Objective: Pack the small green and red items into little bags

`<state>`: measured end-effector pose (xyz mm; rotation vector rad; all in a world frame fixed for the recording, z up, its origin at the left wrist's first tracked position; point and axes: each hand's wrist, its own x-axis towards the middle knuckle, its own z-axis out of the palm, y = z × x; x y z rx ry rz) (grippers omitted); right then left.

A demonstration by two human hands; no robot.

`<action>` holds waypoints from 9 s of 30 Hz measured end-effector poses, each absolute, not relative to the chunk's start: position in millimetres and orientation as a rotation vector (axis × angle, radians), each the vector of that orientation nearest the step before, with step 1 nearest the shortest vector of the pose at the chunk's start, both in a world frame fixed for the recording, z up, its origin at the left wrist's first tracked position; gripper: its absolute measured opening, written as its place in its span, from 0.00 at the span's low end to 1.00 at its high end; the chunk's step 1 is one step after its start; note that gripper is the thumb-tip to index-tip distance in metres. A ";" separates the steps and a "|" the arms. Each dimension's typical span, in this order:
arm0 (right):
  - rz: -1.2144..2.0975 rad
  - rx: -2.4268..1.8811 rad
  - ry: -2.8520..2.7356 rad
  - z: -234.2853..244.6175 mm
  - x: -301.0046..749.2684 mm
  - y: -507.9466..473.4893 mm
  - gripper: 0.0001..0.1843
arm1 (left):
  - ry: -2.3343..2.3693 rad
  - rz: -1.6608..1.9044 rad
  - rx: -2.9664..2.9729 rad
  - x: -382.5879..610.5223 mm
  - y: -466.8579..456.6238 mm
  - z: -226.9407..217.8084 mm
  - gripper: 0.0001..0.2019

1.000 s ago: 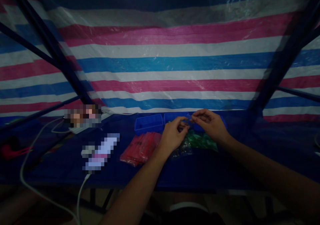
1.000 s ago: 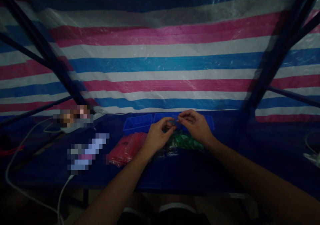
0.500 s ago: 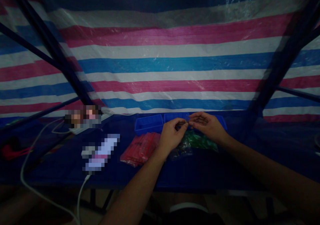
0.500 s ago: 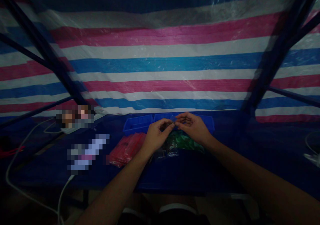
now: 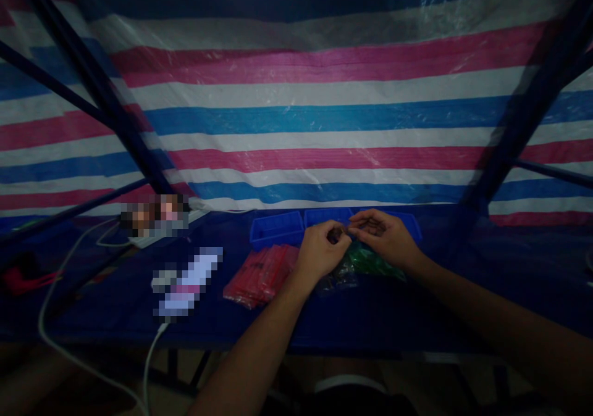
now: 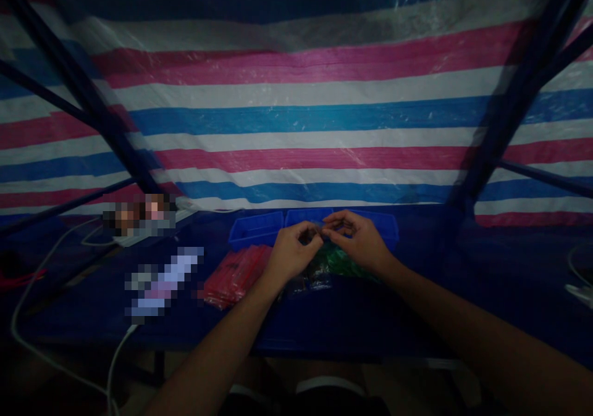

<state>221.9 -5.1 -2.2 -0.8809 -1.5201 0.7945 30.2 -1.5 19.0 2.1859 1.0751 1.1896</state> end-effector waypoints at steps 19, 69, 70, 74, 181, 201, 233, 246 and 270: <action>0.880 -0.878 -1.498 5.3 220.8 -8.9 0.18 | 0.957 1.289 2.050 26.1 1.6 17.6 0.10; 0.849 -0.846 -1.518 -1.3 223.5 -4.3 0.18 | 0.898 1.284 2.071 27.8 2.5 16.6 0.12; 0.861 -0.840 -1.518 -2.0 223.5 -4.1 0.18 | 0.883 1.276 2.062 27.7 2.6 16.1 0.12; 0.903 -0.833 -1.518 -3.0 223.3 -3.9 0.20 | 0.866 1.268 2.033 27.2 2.5 15.1 0.12; -0.263 -1.051 -1.696 32.5 262.6 1.0 0.10 | 1.008 1.072 2.499 27.2 3.0 7.4 0.13; -0.349 -1.152 -2.021 9.6 261.7 18.0 0.11 | 0.891 0.752 2.692 25.5 5.7 -4.4 0.12; 0.792 -0.907 -1.604 -10.1 234.9 12.6 0.19 | 0.947 1.346 2.005 26.8 1.2 16.5 0.16; 0.939 -0.850 -1.554 -8.8 231.6 9.4 0.22 | 0.911 1.339 1.908 26.9 4.6 14.6 0.18; 0.948 -0.883 -1.520 -5.8 229.0 5.1 0.15 | 0.901 1.329 1.943 30.1 3.9 12.1 0.19</action>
